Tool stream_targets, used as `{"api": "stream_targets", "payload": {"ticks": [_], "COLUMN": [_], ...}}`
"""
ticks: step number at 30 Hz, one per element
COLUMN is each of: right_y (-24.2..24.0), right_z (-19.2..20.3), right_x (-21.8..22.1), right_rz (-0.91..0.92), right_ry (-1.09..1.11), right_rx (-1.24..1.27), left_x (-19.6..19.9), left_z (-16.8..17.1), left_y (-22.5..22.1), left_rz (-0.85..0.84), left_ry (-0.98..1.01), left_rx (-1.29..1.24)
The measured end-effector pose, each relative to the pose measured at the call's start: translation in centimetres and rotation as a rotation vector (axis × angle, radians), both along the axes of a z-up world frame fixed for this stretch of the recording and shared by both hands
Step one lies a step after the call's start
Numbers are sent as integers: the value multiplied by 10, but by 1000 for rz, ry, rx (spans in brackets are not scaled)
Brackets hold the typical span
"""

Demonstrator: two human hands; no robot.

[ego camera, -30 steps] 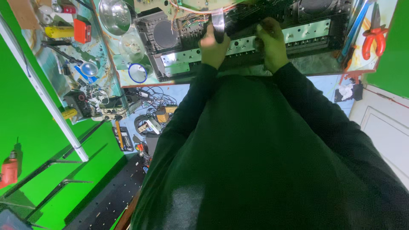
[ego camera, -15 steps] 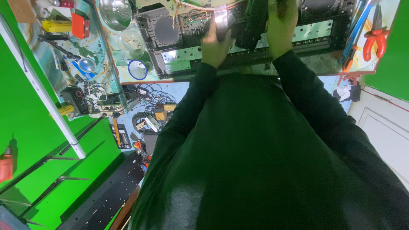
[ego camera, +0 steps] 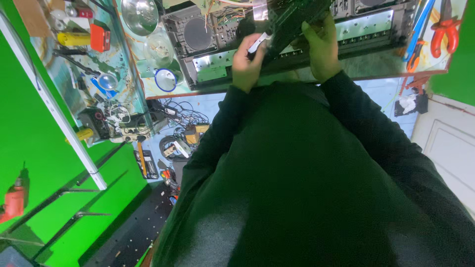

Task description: The person works on internal components of an electronic device, using a screwdriver to remove and install screws while handling various circuit boards and wires.

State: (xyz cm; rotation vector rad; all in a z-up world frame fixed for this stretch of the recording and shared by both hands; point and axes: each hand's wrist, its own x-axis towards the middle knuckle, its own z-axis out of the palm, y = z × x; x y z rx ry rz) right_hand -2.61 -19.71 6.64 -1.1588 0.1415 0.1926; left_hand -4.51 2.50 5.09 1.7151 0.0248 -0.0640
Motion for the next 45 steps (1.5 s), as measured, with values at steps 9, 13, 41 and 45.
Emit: {"api": "stream_targets", "payload": {"ticks": [9,13,41,45], "right_y": [15,24,49,48], "right_z": [-62,-50,-74,-75], "right_x": [-50,-73,-107,-106], "right_rz": [-258,-304,-272,-274], "right_ry": [82,172,185,172], "right_rx": [155,233,421,436], "left_x": [-16,-18,-35,-33], "left_z": [2,-14,-52,-39], "left_y": [54,76,121,121], "left_rz": [-119,-149,-244,-264], "left_ry": [82,-124,266,256], "left_rx": [164,272,-654,-622]}}
